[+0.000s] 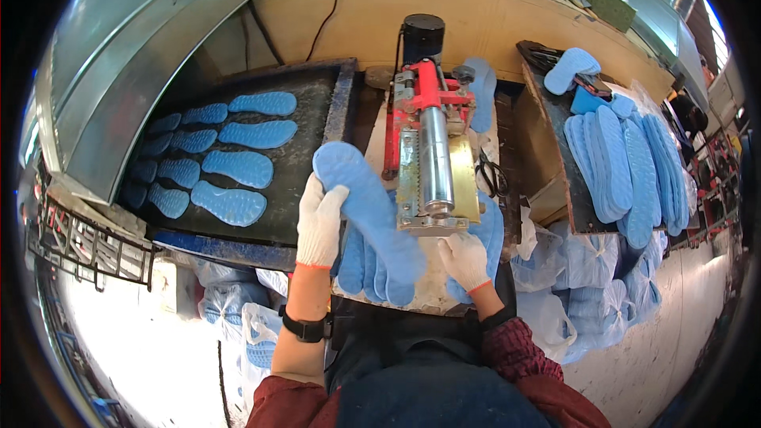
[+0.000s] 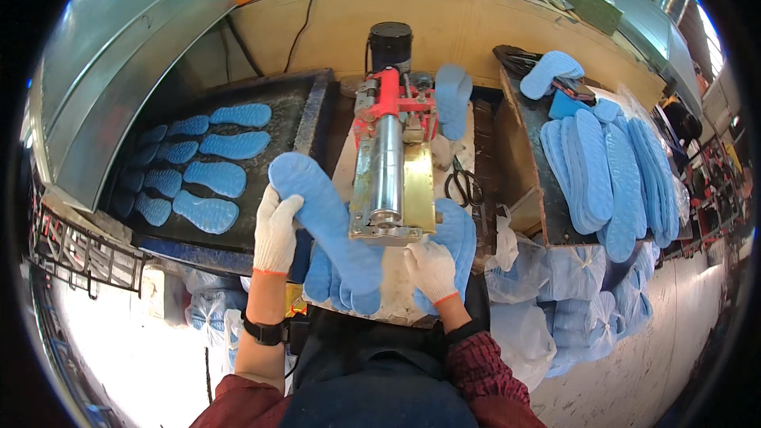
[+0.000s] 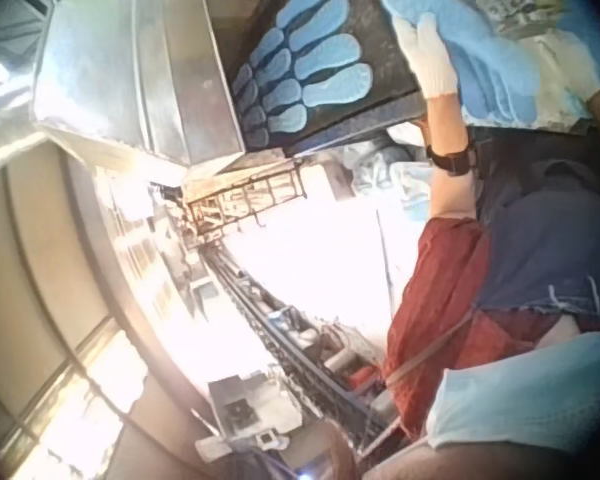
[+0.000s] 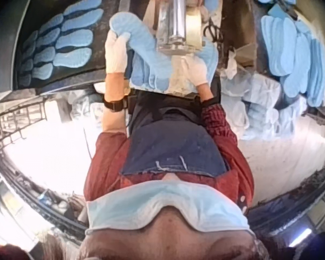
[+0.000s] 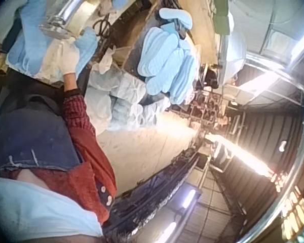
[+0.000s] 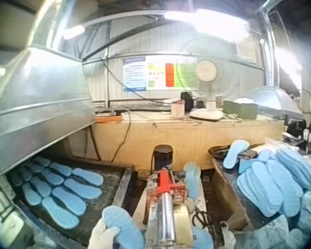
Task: Apply adhesive to the edges of blue shoe soles using a roller machine and organize them on a work surface.
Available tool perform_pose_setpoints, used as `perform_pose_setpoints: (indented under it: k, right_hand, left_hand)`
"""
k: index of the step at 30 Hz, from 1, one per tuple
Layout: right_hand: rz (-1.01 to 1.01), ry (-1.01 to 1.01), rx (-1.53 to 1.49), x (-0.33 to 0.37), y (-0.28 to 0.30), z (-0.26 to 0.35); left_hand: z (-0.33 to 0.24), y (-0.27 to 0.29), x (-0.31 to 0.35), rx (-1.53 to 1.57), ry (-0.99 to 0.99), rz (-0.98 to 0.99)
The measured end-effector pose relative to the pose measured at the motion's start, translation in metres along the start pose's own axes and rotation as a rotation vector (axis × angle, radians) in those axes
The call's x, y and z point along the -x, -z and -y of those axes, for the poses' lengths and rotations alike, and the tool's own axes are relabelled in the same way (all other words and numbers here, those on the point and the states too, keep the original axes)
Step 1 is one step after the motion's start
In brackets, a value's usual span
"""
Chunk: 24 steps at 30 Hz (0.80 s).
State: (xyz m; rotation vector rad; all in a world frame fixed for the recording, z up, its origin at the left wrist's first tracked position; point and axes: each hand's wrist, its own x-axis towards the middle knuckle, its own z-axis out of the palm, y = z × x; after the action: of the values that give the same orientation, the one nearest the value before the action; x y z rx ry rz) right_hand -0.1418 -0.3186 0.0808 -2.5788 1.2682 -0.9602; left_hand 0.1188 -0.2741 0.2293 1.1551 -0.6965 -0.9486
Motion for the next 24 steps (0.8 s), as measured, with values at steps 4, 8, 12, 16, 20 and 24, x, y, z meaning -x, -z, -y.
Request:
perform_pose_setpoints:
  k: [4, 8, 12, 16, 20, 24]
  right_hand:
    - [-0.030, -0.003, -0.039, -0.002, -0.001, 0.001]
    - [-0.038, 0.018, -0.006, -0.001, 0.000, 0.000]
    - [-0.023, 0.003, -0.022, -0.001, -0.001, 0.001]
    - [-0.038, -0.005, -0.028, -0.003, -0.001, 0.001]
    - [-0.020, -0.006, -0.002, -0.002, 0.000, -0.001]
    - [-0.024, 0.020, 0.011, -0.001, -0.002, -0.003]
  left_hand:
    - [0.006, -0.022, -0.011, -0.014, -0.043, -0.027]
    - [0.014, -0.042, -0.019, -0.035, -0.063, -0.060]
    - [0.020, -0.052, -0.029, -0.197, -0.008, -0.056]
    - [0.025, -0.057, -0.017, 0.272, -0.019, 0.082]
    - [0.026, -0.058, 0.015, 0.243, -0.059, 0.046]
    - [0.029, -0.049, 0.014, 0.386, -0.096, -0.159]
